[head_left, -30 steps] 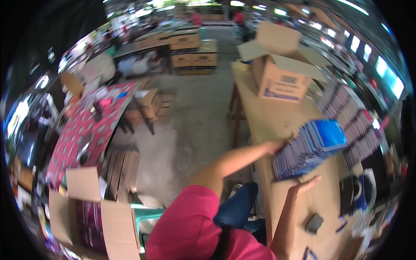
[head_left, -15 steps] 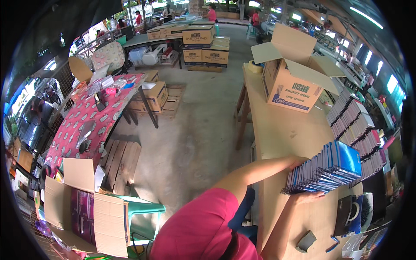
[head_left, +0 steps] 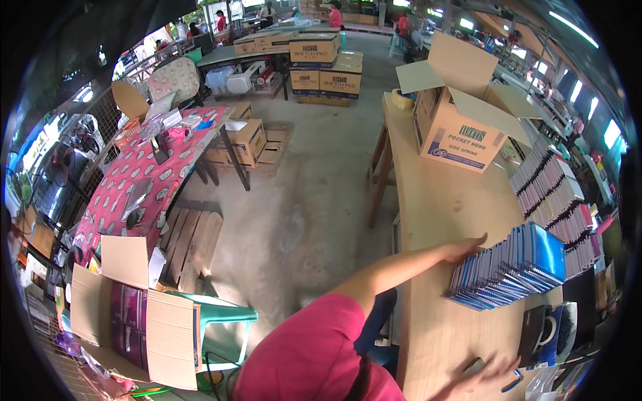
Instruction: The person assembles notebooks by threading wire spirals into pre-punched holes and trimming the wire using shears.
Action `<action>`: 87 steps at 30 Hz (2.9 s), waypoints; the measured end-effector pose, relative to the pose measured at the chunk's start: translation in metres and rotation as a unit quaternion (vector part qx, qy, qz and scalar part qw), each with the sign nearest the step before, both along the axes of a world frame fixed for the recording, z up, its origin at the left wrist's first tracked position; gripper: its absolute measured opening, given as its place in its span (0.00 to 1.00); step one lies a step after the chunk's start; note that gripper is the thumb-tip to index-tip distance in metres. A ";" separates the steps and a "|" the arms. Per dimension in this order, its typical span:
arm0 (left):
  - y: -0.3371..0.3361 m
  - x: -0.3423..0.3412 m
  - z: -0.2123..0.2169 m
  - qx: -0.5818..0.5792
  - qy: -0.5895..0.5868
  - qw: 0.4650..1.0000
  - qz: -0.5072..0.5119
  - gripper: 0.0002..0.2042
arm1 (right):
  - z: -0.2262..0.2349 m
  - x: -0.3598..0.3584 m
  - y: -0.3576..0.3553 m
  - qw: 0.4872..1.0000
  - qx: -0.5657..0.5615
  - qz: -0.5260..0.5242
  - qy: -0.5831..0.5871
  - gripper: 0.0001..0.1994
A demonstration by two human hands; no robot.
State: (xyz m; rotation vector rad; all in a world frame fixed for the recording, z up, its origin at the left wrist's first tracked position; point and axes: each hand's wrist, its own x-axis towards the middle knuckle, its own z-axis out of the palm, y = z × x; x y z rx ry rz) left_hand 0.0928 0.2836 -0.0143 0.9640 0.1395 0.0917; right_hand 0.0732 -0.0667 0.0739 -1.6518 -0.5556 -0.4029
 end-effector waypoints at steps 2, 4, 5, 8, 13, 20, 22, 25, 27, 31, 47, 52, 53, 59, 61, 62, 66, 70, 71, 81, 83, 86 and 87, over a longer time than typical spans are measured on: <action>-0.023 -0.006 0.006 0.032 -0.070 0.997 0.016 0.46 | -0.061 0.063 -0.123 0.998 -0.055 0.016 0.001 0.47; -0.039 -0.029 0.002 0.041 -0.065 0.994 0.072 0.46 | -0.104 0.079 -0.212 0.977 -0.003 -0.092 0.190 0.38; -0.045 -0.038 -0.001 0.047 -0.062 0.992 0.104 0.46 | -0.118 0.075 -0.229 0.959 -0.226 -0.158 0.062 0.37; -0.069 -0.055 -0.011 0.068 -0.045 0.975 0.207 0.44 | -0.126 0.042 -0.247 0.736 -0.616 -0.231 -0.159 0.37; -0.088 -0.076 -0.030 0.184 -0.066 0.931 0.308 0.45 | -0.108 0.043 -0.260 0.814 -0.505 -0.061 -0.279 0.33; -0.104 -0.069 -0.068 0.220 0.024 0.894 0.389 0.44 | -0.078 0.024 -0.252 0.966 -0.258 -0.034 0.009 0.30; -0.092 -0.099 -0.081 0.121 -0.007 0.897 0.424 0.45 | -0.067 0.028 -0.204 0.983 -0.114 0.079 0.121 0.26; -0.139 -0.097 -0.045 0.136 -0.045 0.912 0.384 0.44 | -0.110 0.043 -0.159 0.985 -0.165 0.056 -0.011 0.30; -0.134 -0.128 -0.027 0.238 -0.031 0.881 0.407 0.39 | -0.012 -0.006 -0.064 0.925 -0.343 0.157 -0.036 0.28; -0.158 -0.121 -0.010 0.466 0.003 0.811 0.353 0.30 | -0.042 0.000 -0.012 0.908 -0.377 0.140 -0.119 0.24; -0.158 -0.095 -0.010 0.617 0.091 0.688 0.372 0.15 | -0.081 -0.002 0.049 0.872 -0.478 0.033 -0.102 0.25; -0.159 -0.094 -0.010 0.611 0.086 0.693 0.373 0.14 | -0.084 0.001 0.055 0.869 -0.478 0.022 -0.127 0.24; -0.160 -0.094 -0.010 0.612 0.079 0.692 0.374 0.14 | -0.082 0.002 0.057 0.865 -0.486 0.028 -0.122 0.25; -0.171 -0.093 0.001 0.623 0.117 0.682 0.366 0.14 | -0.067 0.016 0.058 0.837 -0.525 0.127 -0.084 0.21; -0.166 -0.094 -0.002 0.601 0.096 0.701 0.371 0.14 | -0.062 0.016 0.053 0.842 -0.518 0.129 -0.072 0.21; -0.162 -0.095 -0.005 0.590 0.085 0.711 0.374 0.14 | -0.061 0.014 0.051 0.845 -0.515 0.129 -0.066 0.21; -0.151 -0.103 -0.015 0.569 0.057 0.736 0.362 0.16 | -0.081 0.000 0.043 0.883 -0.454 0.022 -0.118 0.22; -0.150 -0.102 -0.011 0.541 0.019 0.767 0.344 0.15 | -0.084 0.004 0.049 0.884 -0.458 0.022 -0.093 0.24; -0.150 -0.102 -0.010 0.538 0.034 0.773 0.335 0.15 | -0.085 0.005 0.050 0.884 -0.457 0.017 -0.099 0.24; -0.140 -0.098 -0.018 0.487 0.019 0.815 0.314 0.14 | -0.063 0.016 0.055 0.846 -0.506 0.169 0.019 0.23; -0.141 -0.098 -0.019 0.476 0.012 0.820 0.316 0.13 | -0.077 0.005 0.049 0.887 -0.452 0.082 -0.042 0.22; -0.144 -0.099 -0.021 0.412 -0.017 0.850 0.328 0.11 | -0.082 -0.002 0.046 0.905 -0.417 0.028 -0.086 0.22; -0.144 -0.099 -0.020 0.413 -0.018 0.852 0.321 0.12 | -0.082 -0.004 0.047 0.905 -0.414 0.024 -0.093 0.22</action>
